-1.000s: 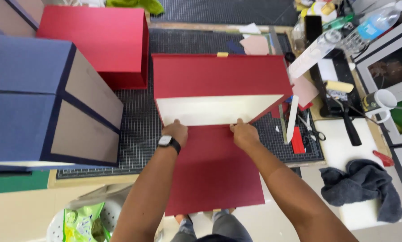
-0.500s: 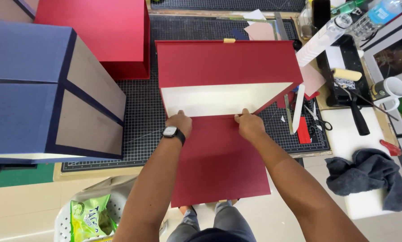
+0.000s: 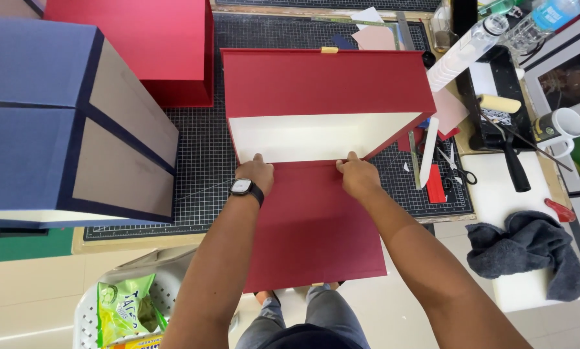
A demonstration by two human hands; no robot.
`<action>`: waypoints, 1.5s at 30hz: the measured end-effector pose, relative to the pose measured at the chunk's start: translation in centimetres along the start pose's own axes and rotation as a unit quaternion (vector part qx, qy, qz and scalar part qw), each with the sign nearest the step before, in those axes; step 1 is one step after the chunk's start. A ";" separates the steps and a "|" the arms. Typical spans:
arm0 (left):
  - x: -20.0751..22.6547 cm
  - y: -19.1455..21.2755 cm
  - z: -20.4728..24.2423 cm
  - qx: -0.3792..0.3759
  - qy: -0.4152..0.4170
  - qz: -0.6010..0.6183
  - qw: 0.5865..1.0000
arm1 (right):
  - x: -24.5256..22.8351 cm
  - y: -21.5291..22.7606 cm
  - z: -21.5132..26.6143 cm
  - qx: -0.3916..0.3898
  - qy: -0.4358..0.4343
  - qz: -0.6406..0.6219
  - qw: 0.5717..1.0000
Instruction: Finishing the assembly of a red box by pressing and smoothing the inner lining to ensure it is securely glued.
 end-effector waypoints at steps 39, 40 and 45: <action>1.3 -1.0 -0.1 0.079 0.218 0.131 0.964 | 0.7 -1.9 0.0 0.043 0.002 0.013 0.999; 1.1 -0.2 0.2 0.082 0.212 0.127 0.965 | 0.6 -1.6 0.1 0.047 -0.004 0.010 0.999; 1.1 0.7 2.2 0.050 0.144 0.132 0.979 | -0.7 -2.6 0.6 0.130 0.013 0.014 0.991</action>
Point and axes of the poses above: each hand's wrist, its own z-axis away from the middle knuckle, its own y-axis out of the back of the hand, x = y × z, the point moved 3 cm from there along -z, towards the middle knuckle, and after that the axes turned 4 degrees about z, right-handed, at the moved point
